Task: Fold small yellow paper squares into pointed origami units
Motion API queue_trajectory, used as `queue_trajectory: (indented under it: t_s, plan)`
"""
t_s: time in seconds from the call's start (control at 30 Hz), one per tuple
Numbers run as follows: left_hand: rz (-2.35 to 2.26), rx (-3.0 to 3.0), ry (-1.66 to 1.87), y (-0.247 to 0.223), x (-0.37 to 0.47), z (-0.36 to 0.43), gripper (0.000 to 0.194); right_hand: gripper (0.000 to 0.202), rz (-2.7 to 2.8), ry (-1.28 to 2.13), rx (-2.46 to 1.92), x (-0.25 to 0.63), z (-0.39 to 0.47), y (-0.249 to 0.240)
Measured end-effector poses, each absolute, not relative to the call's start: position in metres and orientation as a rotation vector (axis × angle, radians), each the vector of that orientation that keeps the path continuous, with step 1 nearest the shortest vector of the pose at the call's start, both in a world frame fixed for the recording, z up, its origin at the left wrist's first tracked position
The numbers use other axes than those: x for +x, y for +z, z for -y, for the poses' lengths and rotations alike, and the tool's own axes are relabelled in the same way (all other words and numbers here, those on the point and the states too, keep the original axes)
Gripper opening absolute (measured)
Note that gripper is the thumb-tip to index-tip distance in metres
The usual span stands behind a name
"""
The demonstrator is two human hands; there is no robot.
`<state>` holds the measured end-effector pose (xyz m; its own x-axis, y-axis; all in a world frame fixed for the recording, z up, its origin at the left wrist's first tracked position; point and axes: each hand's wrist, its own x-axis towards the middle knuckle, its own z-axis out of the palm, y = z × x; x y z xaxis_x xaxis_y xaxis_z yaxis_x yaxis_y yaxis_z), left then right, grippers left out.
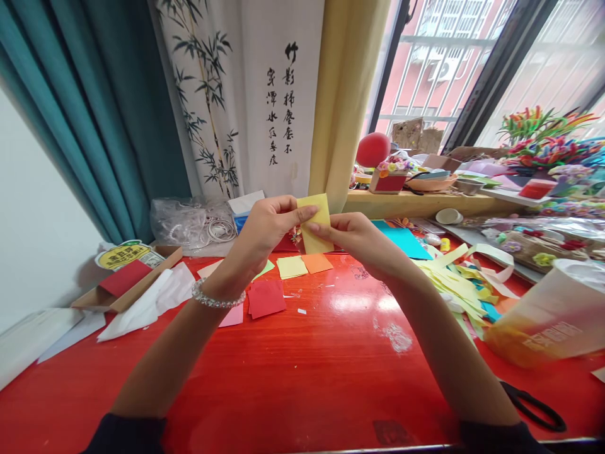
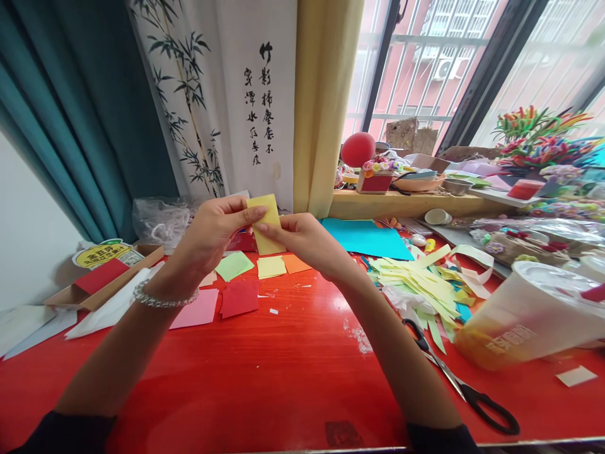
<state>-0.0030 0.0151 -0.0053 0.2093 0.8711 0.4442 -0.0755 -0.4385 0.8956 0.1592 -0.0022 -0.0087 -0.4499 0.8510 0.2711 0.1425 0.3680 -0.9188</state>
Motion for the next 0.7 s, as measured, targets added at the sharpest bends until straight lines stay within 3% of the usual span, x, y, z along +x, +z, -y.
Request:
queue_trajectory:
  t_s: [0.7]
  plan:
    - [-0.787, 1.714, 1.458, -0.0072, -0.005, -0.0145, 0.022, 0.036, 1.783, 0.765, -0.916, 0.1592, -0.0013, -0.0107]
